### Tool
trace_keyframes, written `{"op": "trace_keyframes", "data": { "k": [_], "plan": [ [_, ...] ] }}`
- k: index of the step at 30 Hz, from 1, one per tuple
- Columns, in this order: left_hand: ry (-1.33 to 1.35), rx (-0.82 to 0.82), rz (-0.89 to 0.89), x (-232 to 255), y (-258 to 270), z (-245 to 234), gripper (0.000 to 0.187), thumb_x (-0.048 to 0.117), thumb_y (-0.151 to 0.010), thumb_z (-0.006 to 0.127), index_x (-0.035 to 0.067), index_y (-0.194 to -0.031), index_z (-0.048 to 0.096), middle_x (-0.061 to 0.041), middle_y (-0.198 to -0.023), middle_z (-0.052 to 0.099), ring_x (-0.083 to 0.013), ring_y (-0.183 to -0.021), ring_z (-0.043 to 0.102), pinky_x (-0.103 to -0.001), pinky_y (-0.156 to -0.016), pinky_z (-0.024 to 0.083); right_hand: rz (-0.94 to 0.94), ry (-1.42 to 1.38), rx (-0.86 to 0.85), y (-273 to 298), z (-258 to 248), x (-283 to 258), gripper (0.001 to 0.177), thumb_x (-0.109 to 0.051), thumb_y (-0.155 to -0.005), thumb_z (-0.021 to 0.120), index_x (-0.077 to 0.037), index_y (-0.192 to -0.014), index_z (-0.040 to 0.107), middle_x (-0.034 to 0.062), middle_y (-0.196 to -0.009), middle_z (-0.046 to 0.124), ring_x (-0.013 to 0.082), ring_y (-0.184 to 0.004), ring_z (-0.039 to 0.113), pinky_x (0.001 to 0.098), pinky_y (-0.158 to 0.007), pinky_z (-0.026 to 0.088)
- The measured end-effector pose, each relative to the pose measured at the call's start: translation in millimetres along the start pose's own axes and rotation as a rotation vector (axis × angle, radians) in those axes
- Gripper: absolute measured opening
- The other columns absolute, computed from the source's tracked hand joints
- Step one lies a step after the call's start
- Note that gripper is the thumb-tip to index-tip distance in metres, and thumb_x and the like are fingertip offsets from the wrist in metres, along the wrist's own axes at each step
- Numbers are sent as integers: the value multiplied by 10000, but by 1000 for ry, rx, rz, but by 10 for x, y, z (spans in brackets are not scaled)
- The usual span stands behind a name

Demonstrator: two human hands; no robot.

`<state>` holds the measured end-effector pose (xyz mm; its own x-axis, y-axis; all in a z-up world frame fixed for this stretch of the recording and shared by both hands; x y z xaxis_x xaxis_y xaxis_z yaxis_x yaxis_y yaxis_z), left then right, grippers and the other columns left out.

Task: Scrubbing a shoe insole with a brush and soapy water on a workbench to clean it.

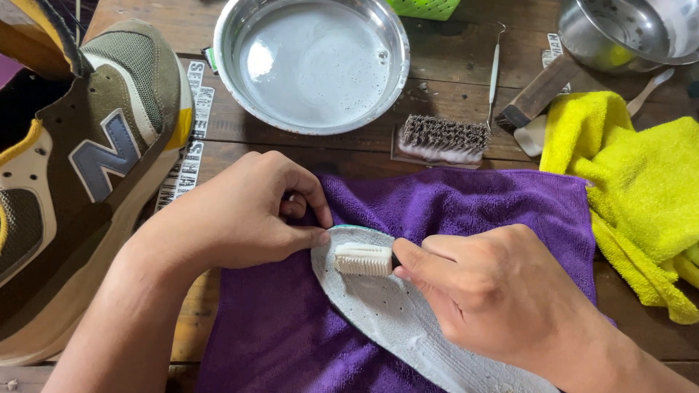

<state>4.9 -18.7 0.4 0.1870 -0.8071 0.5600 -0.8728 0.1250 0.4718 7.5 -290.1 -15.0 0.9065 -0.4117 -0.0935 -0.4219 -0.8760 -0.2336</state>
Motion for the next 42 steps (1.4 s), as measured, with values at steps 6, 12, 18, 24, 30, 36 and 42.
{"op": "trace_keyframes", "data": {
  "k": [6, 12, 18, 24, 30, 36, 42],
  "plan": [
    [-16, -1, 51, -30, -7, -3, 67, 276, -847, 903, 225, -868, 941, 48, -645, 636, -116, -631, 507, -301, -637, 431, 4, -12, -20, 14, 13, 15, 154, -153, -983, 778, -151, -1134, 753, -24, -624, 608, 284, -469, 626, 516, -354, 384],
    [20, 15, 61, -69, -25, 24, 63, 251, -826, 895, 219, -865, 931, 54, -655, 660, -95, -646, 534, -280, -645, 456, 9, -45, -36, 49, 9, 44, 208, -172, -978, 780, -136, -1183, 768, -19, -635, 654, 291, -475, 645, 534, -346, 364],
    [-9, 18, 65, -53, -13, 10, 87, 270, -822, 890, 234, -881, 944, 51, -657, 667, -108, -640, 541, -295, -641, 447, 41, -70, -40, 110, 27, 86, 239, -210, -980, 779, -162, -1213, 790, -38, -663, 685, 286, -497, 669, 525, -367, 388],
    [-24, 24, 77, -73, -32, 26, 91, 253, -805, 875, 236, -871, 935, 52, -635, 644, -114, -625, 534, -299, -631, 446, 29, -12, -10, 59, 42, 90, 167, -230, -994, 765, -197, -1156, 785, -42, -660, 642, 270, -516, 658, 514, -379, 376],
    [3, 43, 112, -122, -75, 67, 49, 259, -815, 922, 225, -849, 934, 58, -615, 611, -96, -623, 499, -289, -629, 431, -23, 47, 113, -70, 126, 38, 99, -187, -1017, 798, -192, -1111, 769, -36, -641, 527, 239, -457, 551, 458, -378, 349],
    [15, 17, 64, -63, -31, 27, 69, 246, -825, 903, 204, -868, 937, 47, -629, 610, -106, -640, 496, -297, -638, 426, -21, -61, 19, 24, -39, 43, 193, -162, -980, 786, -135, -1170, 802, -32, -637, 648, 253, -486, 648, 511, -350, 354],
    [-4, -6, 29, -8, -6, -4, 49, 247, -855, 907, 217, -886, 931, 57, -662, 635, -99, -657, 533, -289, -657, 442, 50, -82, -51, 159, -60, 154, 196, -269, -965, 778, -243, -1144, 856, -97, -616, 670, 224, -471, 664, 508, -346, 365]
  ]
}}
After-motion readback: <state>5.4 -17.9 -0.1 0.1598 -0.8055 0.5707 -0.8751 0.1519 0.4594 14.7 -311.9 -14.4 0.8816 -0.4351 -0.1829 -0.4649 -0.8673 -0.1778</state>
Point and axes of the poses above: each hand's wrist, its own y-axis away from the middle knuckle, its own z-axis out of the palm, x = y × z, the point moved 1 cm from there along -y, towards the middle knuckle
